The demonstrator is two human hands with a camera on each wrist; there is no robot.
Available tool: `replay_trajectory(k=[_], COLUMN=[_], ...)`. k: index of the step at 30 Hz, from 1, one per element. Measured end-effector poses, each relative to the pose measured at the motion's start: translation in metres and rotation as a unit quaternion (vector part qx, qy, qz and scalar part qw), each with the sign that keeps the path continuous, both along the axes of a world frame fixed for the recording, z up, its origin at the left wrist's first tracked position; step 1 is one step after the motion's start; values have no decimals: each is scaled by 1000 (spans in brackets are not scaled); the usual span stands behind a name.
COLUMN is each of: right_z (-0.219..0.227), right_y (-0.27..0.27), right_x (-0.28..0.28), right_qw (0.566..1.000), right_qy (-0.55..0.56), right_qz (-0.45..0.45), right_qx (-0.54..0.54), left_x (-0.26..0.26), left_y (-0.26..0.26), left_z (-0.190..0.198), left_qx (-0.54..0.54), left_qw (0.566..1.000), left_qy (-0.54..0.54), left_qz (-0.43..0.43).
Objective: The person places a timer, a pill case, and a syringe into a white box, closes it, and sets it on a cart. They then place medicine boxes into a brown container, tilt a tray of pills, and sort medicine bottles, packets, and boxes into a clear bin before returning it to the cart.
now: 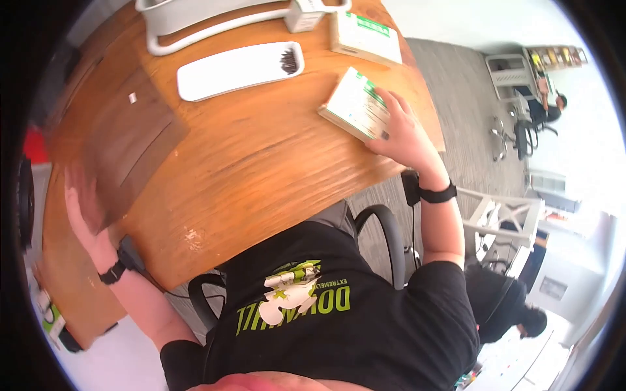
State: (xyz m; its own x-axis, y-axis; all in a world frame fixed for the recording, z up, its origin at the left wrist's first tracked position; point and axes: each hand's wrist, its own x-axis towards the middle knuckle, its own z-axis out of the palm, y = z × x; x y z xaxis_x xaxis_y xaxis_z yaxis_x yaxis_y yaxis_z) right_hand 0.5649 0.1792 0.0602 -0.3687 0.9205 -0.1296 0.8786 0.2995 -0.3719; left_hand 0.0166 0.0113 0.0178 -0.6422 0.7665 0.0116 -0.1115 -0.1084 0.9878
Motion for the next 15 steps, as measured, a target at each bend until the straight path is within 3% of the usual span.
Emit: replay_trajectory(k=[3,5,8,12,15], right_z=[0,3,35,91,121], right_y=[3,6,13,21,22], right_x=[-3,-6,-28,-95,-165], right_qw=[999,996,989,969,938], right_qy=[15,87,121,157,140], right_qz=[34,27,69,169,268], right_qx=[24,21,44,90,168], left_x=[-8,-1,1,8,9], left_y=[-3,-2,-2,0,0], left_z=[-12,-5,0,10,9], left_qx=[17,24,21,59,44], left_qw=[1000,999,999,998,998], left_qy=[3,13,8,-20,2], left_qz=[19,24,41,4,37])
